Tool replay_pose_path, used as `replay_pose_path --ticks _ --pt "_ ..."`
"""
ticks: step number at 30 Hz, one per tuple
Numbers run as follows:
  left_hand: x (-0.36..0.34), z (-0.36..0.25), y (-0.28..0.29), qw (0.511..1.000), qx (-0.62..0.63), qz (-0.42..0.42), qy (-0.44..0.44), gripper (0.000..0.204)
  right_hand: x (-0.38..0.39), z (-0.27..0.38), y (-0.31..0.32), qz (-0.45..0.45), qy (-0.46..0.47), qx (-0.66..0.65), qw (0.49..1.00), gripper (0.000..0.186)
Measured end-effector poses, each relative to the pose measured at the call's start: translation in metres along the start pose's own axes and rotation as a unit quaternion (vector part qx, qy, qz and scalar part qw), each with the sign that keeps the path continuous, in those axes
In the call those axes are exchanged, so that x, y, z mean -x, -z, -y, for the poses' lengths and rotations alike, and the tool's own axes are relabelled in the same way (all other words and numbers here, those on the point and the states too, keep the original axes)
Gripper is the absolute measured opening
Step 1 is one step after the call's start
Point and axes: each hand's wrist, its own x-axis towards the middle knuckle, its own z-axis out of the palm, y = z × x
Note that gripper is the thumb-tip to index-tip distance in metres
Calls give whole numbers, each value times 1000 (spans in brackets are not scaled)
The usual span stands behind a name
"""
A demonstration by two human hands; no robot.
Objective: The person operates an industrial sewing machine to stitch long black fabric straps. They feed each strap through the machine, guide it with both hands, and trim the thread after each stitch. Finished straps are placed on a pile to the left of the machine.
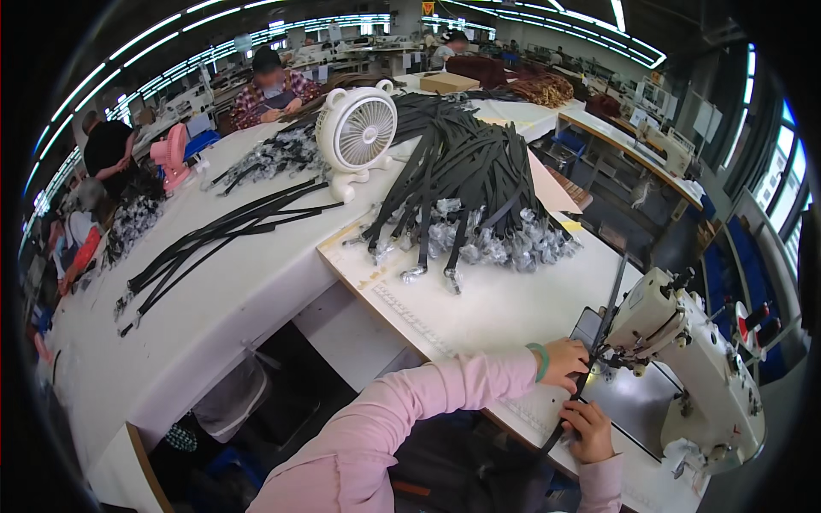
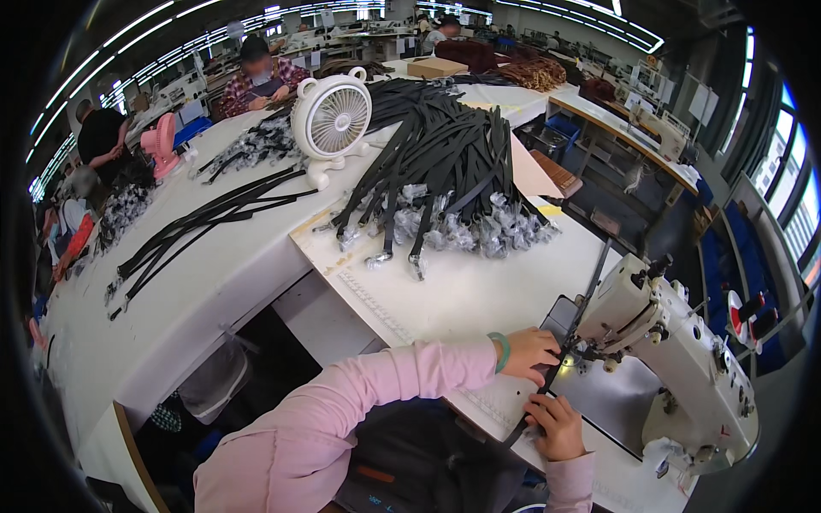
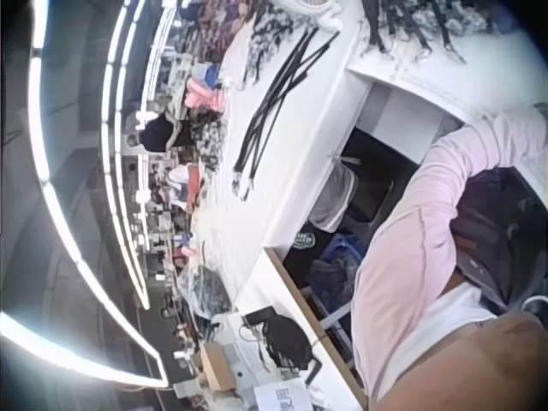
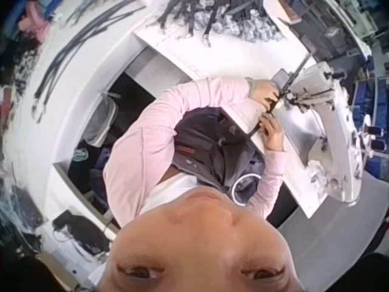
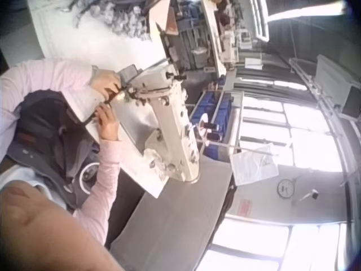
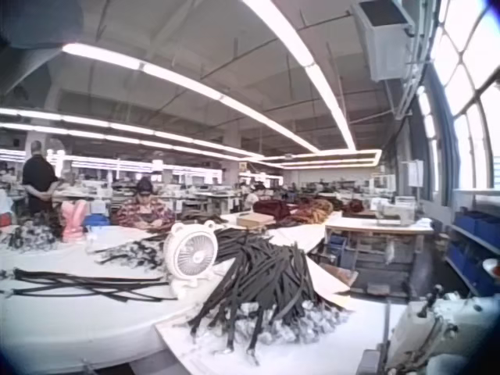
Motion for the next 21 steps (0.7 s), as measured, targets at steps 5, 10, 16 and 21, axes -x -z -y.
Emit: replay_pose_path --ticks 5,10,16,21 --pt "1 -1 2 1000 2 2 2 48 0 1 1 4 -8 3 1000 24" --pt "2 -1 2 1000 -3 3 4 48 1 2 1 1 -10 -2 1000 24" --pt "1 -1 3 1000 -5 6 1 46 -1 4 5 0 -15 3 1000 23" --pt "3 -3 9 1000 -23 -2 -1 44 1 -5 4 -4 6 -13 1000 22"
